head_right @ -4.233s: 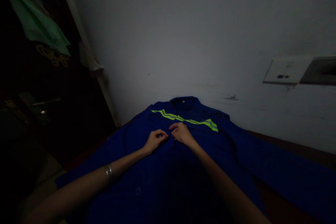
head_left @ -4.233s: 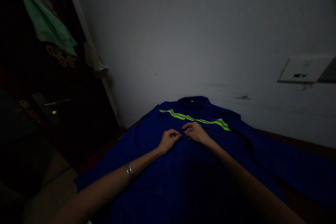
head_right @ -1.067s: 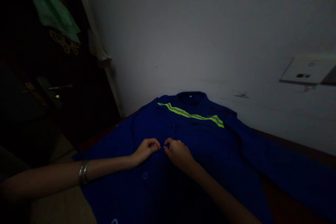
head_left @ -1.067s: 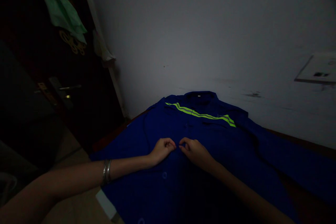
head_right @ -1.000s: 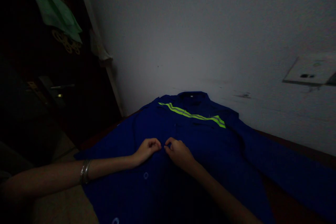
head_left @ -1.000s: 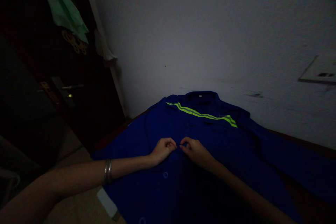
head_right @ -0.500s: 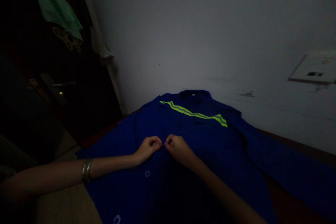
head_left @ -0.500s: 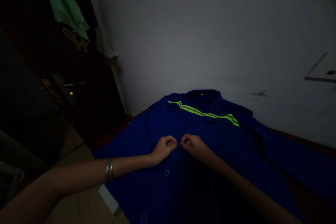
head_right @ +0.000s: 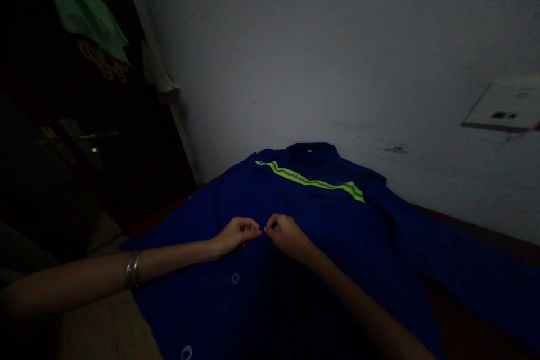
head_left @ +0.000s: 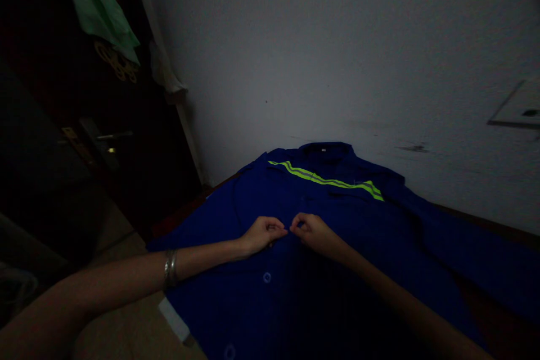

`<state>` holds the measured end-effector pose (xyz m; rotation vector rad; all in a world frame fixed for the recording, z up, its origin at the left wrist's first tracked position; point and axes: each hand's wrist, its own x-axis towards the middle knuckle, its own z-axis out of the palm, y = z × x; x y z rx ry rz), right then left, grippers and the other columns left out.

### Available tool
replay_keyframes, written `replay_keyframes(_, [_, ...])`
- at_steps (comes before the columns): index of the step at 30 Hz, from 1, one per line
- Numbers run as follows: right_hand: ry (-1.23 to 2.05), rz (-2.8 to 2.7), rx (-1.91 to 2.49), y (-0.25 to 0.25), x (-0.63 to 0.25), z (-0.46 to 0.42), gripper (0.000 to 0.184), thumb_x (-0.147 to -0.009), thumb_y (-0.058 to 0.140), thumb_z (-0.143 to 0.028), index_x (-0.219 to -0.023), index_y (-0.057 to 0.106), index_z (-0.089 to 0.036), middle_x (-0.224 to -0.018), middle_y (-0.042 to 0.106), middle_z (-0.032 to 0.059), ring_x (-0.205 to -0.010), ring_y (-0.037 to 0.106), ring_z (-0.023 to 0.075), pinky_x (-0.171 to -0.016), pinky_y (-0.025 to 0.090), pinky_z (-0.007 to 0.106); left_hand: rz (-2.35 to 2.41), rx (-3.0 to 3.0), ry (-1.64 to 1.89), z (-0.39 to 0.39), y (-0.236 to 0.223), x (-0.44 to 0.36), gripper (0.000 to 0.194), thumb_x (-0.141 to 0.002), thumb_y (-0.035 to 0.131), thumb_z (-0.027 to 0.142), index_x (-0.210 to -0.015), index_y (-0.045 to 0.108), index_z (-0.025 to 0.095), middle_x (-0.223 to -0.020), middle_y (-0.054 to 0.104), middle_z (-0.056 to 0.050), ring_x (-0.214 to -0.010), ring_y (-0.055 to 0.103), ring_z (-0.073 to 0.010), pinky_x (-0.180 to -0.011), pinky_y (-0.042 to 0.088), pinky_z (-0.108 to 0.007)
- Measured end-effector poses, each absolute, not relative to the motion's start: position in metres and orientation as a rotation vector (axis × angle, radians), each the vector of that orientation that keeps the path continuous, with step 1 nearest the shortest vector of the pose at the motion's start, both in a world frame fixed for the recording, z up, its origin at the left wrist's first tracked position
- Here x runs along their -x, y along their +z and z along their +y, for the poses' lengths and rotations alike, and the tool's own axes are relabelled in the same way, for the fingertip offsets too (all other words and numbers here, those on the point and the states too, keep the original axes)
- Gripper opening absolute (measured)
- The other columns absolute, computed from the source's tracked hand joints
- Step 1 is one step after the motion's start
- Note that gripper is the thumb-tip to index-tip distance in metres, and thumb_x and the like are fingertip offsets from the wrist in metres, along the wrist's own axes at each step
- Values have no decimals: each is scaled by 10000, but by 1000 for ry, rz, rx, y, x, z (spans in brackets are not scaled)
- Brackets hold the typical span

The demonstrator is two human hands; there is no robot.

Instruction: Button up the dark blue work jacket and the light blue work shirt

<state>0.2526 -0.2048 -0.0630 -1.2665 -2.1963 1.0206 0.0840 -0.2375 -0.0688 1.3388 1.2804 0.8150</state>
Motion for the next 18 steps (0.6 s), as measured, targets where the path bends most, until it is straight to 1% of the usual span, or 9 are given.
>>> replay_keyframes(6, [946, -2232, 1272, -60, -256, -207, 141, -762, 485, -253, -790, 566, -141, -480, 493, -31, -416, 429, 64, -395, 250, 162, 1270, -1316, 808, -237, -69, -82, 321, -599, 666, 375, -766, 548, 128, -470, 444, 88, -364, 367, -33, -381, 265, -166])
replay_keyframes(12, [811, -2267, 1259, -55, -254, -213, 137, -769, 460, -242, -780, 559, -147, -500, 520, -20, -417, 426, 67, -417, 260, 170, 1253, -1313, 812, -237, -70, -79, 325, -600, 667, 376, -770, 544, 128, -469, 445, 87, -365, 370, -35, -377, 281, -165])
replay_keyframes(18, [798, -2231, 1371, -52, -253, -213, 141, -729, 499, -246, -736, 595, -142, -539, 560, 9, -452, 462, 80, -438, 286, 180, 1272, -1313, 867, -239, -73, -81, 307, -616, 658, 353, -792, 548, 127, -519, 465, 82, -375, 372, -24, -377, 286, -159])
